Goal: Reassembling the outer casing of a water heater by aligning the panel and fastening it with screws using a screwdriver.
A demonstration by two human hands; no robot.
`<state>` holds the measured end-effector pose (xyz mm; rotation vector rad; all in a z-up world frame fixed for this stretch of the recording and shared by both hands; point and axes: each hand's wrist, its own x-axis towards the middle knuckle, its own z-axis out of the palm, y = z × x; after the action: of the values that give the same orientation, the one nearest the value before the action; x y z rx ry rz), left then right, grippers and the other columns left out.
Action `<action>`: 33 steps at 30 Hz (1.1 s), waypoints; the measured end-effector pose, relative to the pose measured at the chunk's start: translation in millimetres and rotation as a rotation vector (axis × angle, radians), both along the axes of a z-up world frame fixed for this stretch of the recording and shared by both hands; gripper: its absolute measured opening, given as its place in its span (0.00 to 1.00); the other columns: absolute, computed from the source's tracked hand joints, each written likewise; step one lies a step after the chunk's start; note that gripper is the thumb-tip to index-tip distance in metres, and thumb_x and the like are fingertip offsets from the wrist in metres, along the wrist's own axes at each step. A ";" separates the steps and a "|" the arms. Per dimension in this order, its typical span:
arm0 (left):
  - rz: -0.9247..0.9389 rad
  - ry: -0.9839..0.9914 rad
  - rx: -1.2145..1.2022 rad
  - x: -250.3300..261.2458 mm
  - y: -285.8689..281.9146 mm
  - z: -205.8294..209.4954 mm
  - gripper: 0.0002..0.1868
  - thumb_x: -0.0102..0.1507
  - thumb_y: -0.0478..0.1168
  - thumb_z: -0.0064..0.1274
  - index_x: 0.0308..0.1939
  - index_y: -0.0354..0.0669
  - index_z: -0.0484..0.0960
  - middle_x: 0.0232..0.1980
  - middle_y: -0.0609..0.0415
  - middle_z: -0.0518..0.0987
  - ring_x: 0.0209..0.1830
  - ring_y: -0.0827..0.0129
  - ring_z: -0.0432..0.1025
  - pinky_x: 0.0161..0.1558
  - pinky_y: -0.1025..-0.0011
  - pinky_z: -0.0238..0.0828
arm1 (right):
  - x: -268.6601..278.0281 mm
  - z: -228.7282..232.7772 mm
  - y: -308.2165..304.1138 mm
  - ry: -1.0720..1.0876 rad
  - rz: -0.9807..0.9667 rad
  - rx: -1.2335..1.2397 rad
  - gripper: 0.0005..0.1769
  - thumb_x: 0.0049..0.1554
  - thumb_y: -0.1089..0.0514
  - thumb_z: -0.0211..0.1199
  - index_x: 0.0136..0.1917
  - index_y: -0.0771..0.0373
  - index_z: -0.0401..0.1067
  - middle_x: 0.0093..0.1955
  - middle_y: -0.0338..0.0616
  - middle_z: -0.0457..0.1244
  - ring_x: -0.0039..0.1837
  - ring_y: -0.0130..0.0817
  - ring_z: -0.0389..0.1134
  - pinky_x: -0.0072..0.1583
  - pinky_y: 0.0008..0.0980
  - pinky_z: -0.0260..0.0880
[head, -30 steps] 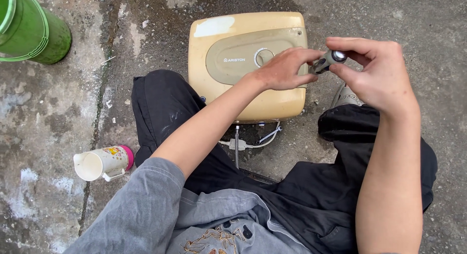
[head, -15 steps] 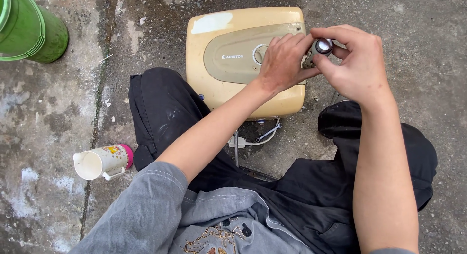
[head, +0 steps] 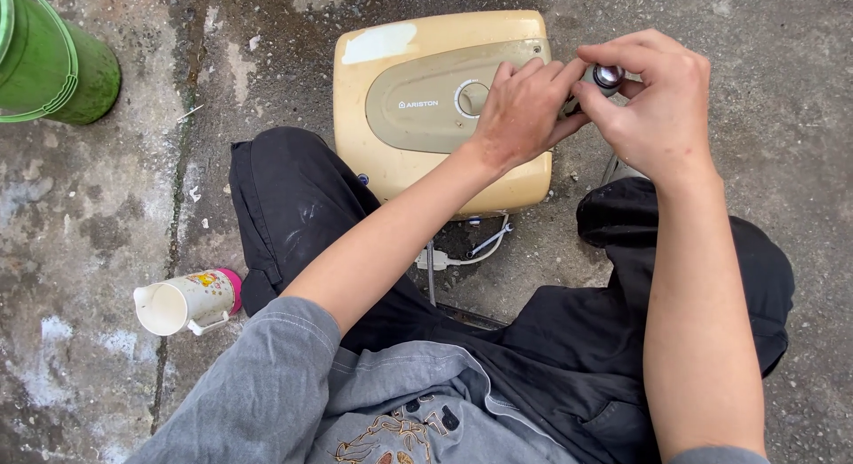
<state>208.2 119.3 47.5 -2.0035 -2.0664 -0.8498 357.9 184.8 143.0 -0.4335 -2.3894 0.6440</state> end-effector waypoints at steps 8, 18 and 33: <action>-0.237 -0.319 -0.129 -11.1 -0.1 9.3 0.18 0.63 0.46 0.57 0.52 0.45 0.69 0.34 0.50 0.83 0.34 0.51 0.77 0.36 0.53 0.67 | 3.6 -0.2 15.0 0.006 0.069 -0.583 0.21 0.59 0.76 0.61 0.65 0.70 0.70 0.62 0.52 0.66 0.65 0.34 0.68 0.67 0.26 0.71; 0.058 -0.149 -0.029 2.4 -5.3 10.2 0.24 0.56 0.57 0.63 0.43 0.53 0.67 0.37 0.61 0.78 0.40 0.57 0.77 0.36 0.59 0.61 | 2.6 8.9 -1.0 0.000 0.049 -0.129 0.20 0.59 0.73 0.66 0.66 0.74 0.79 0.60 0.57 0.65 0.59 0.44 0.69 0.54 0.38 0.81; -0.105 -0.338 -0.106 0.1 3.4 0.1 0.30 0.57 0.51 0.72 0.43 0.48 0.63 0.35 0.55 0.80 0.35 0.51 0.76 0.33 0.55 0.68 | 9.2 -3.1 11.2 0.041 0.052 -0.251 0.29 0.54 0.76 0.49 0.65 0.76 0.77 0.64 0.60 0.64 0.64 0.48 0.68 0.57 0.34 0.78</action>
<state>208.3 122.6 47.7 -2.1664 -2.2344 -1.1968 367.0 196.0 139.9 -0.4590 -2.2961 0.9729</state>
